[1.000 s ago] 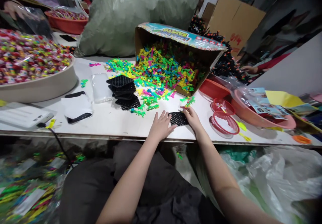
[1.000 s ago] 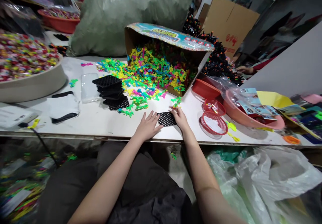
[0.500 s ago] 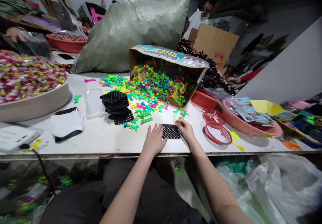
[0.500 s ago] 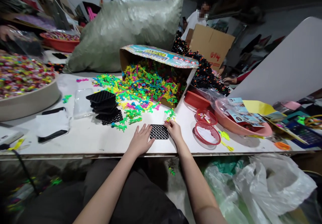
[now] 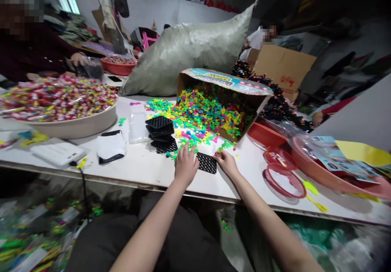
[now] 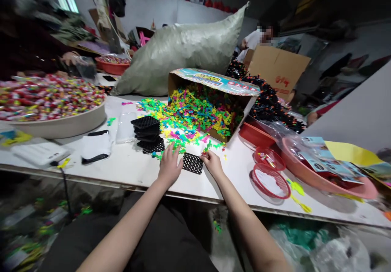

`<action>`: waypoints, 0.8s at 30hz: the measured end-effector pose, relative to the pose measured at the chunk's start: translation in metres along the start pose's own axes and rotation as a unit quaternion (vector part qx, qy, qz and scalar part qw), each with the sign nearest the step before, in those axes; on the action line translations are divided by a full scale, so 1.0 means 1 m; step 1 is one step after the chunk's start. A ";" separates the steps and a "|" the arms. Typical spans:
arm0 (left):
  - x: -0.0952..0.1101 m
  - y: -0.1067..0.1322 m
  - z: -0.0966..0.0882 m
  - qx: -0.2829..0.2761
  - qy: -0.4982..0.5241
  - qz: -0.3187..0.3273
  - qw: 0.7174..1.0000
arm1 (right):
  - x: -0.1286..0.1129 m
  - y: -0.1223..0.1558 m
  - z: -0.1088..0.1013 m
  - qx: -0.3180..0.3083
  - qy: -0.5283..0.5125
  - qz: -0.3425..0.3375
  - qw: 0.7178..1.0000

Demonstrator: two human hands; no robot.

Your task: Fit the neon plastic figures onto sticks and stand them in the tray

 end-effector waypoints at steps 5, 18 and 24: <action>-0.021 -0.009 -0.005 -0.026 -0.051 0.019 0.998 | -0.019 -0.019 0.033 -0.082 -0.030 -0.036 0.996; -0.027 -0.007 -0.015 0.011 0.041 -0.025 0.999 | -0.009 -0.020 0.048 -0.157 -0.200 -0.007 0.967; -0.055 0.006 -0.033 0.128 0.339 -0.133 0.923 | -0.003 -0.007 0.026 -0.057 -0.136 -0.013 0.989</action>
Point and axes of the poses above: each hand's wrist, its own y-axis away from the middle knuckle, its own z-axis out of the palm, x = y × z, the point moved 6 cm from there along -y, towards the middle knuckle, and after that the axes turned 5 degrees about -x, right-handed, at the moved point
